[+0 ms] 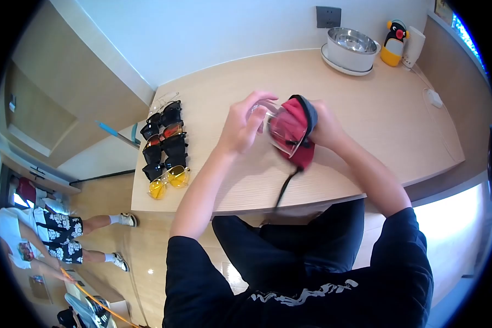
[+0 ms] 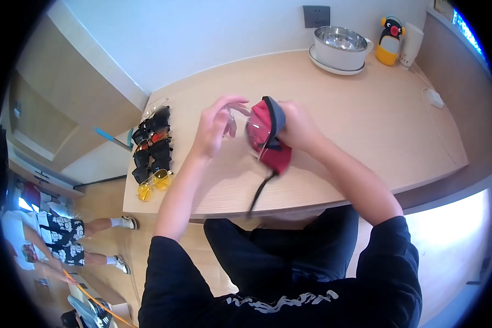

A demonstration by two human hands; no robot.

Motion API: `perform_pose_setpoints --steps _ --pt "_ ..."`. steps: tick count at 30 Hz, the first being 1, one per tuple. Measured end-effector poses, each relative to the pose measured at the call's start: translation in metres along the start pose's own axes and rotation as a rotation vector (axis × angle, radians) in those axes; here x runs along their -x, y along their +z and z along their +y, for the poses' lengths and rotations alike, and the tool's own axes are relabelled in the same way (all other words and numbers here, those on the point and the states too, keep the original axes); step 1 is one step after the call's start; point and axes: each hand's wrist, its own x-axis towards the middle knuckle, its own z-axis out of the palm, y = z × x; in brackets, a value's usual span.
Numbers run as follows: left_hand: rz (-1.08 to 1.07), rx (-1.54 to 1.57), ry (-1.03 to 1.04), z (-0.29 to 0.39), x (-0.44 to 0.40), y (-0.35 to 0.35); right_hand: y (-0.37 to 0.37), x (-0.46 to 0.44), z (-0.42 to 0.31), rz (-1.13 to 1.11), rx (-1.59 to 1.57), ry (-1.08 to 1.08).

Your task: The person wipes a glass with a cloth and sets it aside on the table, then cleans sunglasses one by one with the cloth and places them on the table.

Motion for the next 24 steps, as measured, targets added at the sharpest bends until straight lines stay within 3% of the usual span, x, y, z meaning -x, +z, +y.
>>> perform_pose_setpoints --steps 1,2,3,5,6,8,9,11,13,15,17,18,20,21,23,24 --pt "-0.017 0.116 -0.221 -0.001 0.001 0.003 -0.001 -0.001 0.0 -0.039 0.249 0.063" --pt "-0.036 0.232 -0.442 -0.003 0.002 0.005 -0.001 -0.001 -0.003 0.001 0.188 0.05" --pt "-0.037 0.232 -0.443 -0.005 0.005 0.009 0.003 -0.003 -0.006 0.001 0.189 0.051" --pt "0.153 0.244 -0.283 -0.011 0.008 0.02 0.009 -0.006 -0.013 0.138 -0.127 0.237" --pt "0.151 0.245 -0.279 -0.012 0.008 0.023 0.011 -0.004 -0.014 0.14 -0.124 0.235" --pt "0.312 0.046 0.077 -0.012 0.008 0.027 0.019 0.001 -0.014 0.051 -0.708 0.468" --pt "0.315 0.045 0.078 -0.012 0.007 0.025 0.023 0.003 -0.016 0.0 -1.002 0.584" --pt "0.327 -0.221 0.365 -0.008 0.004 0.018 0.02 0.002 -0.027 -0.106 -1.182 0.709" --pt "0.324 -0.273 0.453 -0.012 0.002 0.013 0.02 0.004 -0.028 -0.166 -1.356 1.122" --pt "0.315 -0.323 0.534 -0.016 -0.001 0.01 0.019 0.001 -0.028 -0.165 -1.346 1.082" --pt "0.354 -0.374 0.559 -0.018 -0.007 0.011 0.008 -0.002 -0.028 -0.021 -0.791 0.633" --pt "0.351 -0.369 0.559 -0.016 -0.005 0.011 0.003 -0.003 -0.013 0.027 -0.16 0.053" --pt "0.067 -0.16 -0.012 -0.005 -0.001 0.008 -0.003 0.0 -0.007 0.034 0.016 0.054" --pt "0.066 -0.157 -0.012 -0.005 0.0 0.01 -0.004 0.001 -0.006 0.038 0.184 0.052" --pt "0.126 0.236 -0.446 -0.005 0.002 0.015 -0.001 0.0 -0.012 0.056 0.219 0.054" --pt "0.126 0.233 -0.447 -0.008 0.004 0.017 0.002 -0.001 -0.016 0.069 0.168 0.121"
